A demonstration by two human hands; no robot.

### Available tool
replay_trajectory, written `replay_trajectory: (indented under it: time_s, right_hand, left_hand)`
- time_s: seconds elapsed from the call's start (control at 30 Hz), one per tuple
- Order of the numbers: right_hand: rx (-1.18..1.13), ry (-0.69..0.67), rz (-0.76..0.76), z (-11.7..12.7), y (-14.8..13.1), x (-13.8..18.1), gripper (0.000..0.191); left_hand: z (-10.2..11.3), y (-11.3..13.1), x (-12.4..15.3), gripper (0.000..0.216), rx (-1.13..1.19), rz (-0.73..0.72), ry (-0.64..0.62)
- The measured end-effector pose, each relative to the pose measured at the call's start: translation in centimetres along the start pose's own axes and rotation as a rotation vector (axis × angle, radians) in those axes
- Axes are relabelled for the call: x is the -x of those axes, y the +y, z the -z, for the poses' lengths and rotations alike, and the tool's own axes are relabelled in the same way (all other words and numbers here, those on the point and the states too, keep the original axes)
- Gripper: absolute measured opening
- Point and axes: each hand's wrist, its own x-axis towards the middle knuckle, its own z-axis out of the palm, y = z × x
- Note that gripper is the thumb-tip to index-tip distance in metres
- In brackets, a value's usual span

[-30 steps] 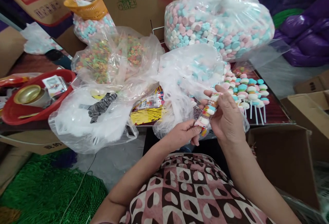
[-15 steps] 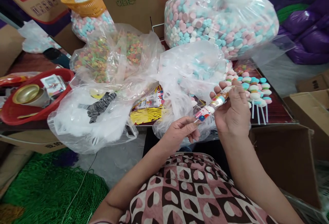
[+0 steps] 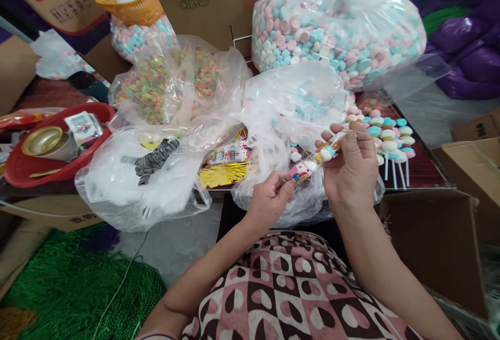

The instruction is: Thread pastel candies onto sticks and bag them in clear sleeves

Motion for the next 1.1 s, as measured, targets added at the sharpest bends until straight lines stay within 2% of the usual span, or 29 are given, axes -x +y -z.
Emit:
replay_trajectory:
  time_s: [0.17,0.27,0.37,0.6,0.77,1.1]
  right_hand:
    - [0.003,-0.003,-0.005,-0.2,-0.2,-0.1,0.023]
    - [-0.037,0.010,-0.025,-0.4,-0.4,0.0,0.022]
    - [-0.011,-0.006,-0.016,-0.7,-0.5,0.1,0.022]
    - [-0.006,-0.034,-0.033,-1.5,-0.6,0.3,0.025]
    - [-0.046,-0.070,-0.057,-2.2,-0.8,0.7,0.023]
    - [0.078,-0.127,0.003,-3.3,-0.3,1.2,0.028]
  left_hand:
    - [-0.3,-0.6,-0.2,0.047,0.344,0.137,-0.001]
    - [-0.3,-0.6,-0.2,0.044,0.442,0.149,-0.051]
    - [-0.4,-0.4,-0.1,0.035,0.469,0.130,-0.094]
    - [-0.3,-0.2,-0.1,0.027,0.470,0.082,-0.043]
    - [0.0,-0.1,0.1,0.036,0.424,0.133,-0.095]
    - [0.1,-0.6,0.2,0.040,0.507,0.178,-0.142]
